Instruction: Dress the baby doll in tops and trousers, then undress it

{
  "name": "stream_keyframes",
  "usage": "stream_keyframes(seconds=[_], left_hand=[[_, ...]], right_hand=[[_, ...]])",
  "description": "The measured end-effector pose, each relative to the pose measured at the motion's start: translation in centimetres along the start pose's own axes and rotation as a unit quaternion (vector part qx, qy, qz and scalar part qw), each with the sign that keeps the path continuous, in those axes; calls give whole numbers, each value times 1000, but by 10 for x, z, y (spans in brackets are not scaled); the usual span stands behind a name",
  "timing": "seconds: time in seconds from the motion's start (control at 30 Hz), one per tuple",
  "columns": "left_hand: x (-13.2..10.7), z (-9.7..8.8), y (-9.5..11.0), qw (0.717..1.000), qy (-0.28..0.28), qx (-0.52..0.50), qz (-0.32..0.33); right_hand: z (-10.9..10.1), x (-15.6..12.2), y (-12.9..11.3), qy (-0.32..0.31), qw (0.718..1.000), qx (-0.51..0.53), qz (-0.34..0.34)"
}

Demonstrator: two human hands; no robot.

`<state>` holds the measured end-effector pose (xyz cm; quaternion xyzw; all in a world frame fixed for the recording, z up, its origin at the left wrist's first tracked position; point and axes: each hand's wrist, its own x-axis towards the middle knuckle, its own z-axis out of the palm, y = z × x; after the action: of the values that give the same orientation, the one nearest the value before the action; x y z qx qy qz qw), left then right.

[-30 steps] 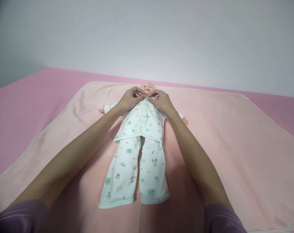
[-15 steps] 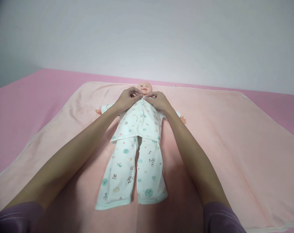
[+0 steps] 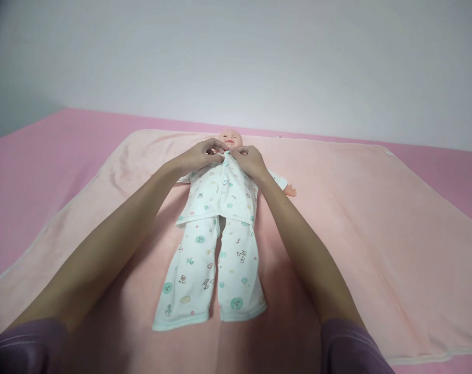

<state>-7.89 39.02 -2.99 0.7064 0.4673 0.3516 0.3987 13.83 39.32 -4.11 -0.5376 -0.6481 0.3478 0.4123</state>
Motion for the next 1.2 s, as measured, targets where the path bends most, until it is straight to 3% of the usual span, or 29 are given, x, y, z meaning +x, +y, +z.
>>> stream_keyframes(seconds=[0.27,0.7,0.87,1.07,1.2], left_hand=[[-8,-4,14,998,-41,-24,-33],[2,19,-2,997,73,-7,-21],[6,26,-7,995,84,-44,-33],[15,40,-11,987,145,-23,-63],[8,47,-9,981,195,-1,-17]], right_hand=[[-2,-4,1,-27,999,35,1],[4,6,13,-1,998,61,4],[10,4,18,48,998,27,-26],[20,-1,27,103,991,-9,-85],[15,-4,25,150,985,-40,-80]])
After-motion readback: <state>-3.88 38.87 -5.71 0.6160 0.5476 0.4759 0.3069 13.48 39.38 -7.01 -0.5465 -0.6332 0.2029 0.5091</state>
